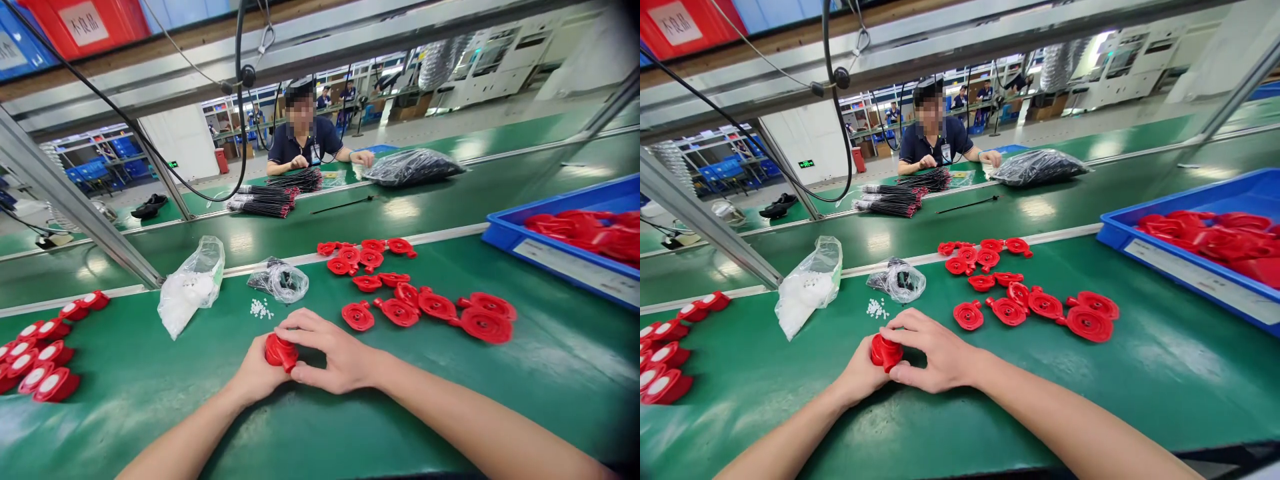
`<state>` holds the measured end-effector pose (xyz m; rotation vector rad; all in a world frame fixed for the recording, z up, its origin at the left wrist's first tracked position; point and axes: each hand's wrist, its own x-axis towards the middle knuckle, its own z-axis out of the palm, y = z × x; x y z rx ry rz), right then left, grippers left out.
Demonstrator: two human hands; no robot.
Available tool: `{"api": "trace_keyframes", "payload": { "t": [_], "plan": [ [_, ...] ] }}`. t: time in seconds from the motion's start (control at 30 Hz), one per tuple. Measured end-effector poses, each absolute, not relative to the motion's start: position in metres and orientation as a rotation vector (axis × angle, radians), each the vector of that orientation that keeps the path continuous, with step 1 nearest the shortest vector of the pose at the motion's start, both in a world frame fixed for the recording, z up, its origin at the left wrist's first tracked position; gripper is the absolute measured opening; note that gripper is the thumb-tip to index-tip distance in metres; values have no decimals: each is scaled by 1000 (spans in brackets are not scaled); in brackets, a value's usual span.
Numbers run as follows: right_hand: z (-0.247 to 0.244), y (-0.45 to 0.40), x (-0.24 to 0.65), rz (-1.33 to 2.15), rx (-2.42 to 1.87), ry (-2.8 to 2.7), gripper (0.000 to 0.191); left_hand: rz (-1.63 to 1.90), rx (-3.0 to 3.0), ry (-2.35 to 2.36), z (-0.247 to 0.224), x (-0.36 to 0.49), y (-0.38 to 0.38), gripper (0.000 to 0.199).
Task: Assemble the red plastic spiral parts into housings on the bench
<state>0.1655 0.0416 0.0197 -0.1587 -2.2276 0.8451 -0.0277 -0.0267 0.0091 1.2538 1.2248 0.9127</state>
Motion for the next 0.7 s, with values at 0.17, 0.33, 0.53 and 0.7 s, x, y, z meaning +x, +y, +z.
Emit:
{"api": "trace_keyframes", "payload": {
  "t": [0.17, 0.33, 0.53, 0.7],
  "plan": [
    [26, 44, 167, 821, -17, -2214, 51, 984, 1332, 1263, 13, -20, -32, 28],
    [25, 43, 170, 680, -41, -2334, 60, 994, 1383, 1213, 18, -22, -32, 18],
    [17, 40, 164, 650, -54, -2317, 68, 1003, 1482, 1300, 13, -32, -27, 27],
    [15, 40, 166, 732, -67, -2387, 69, 1009, 1479, 1261, 11, -34, -28, 30]
  ]
}}
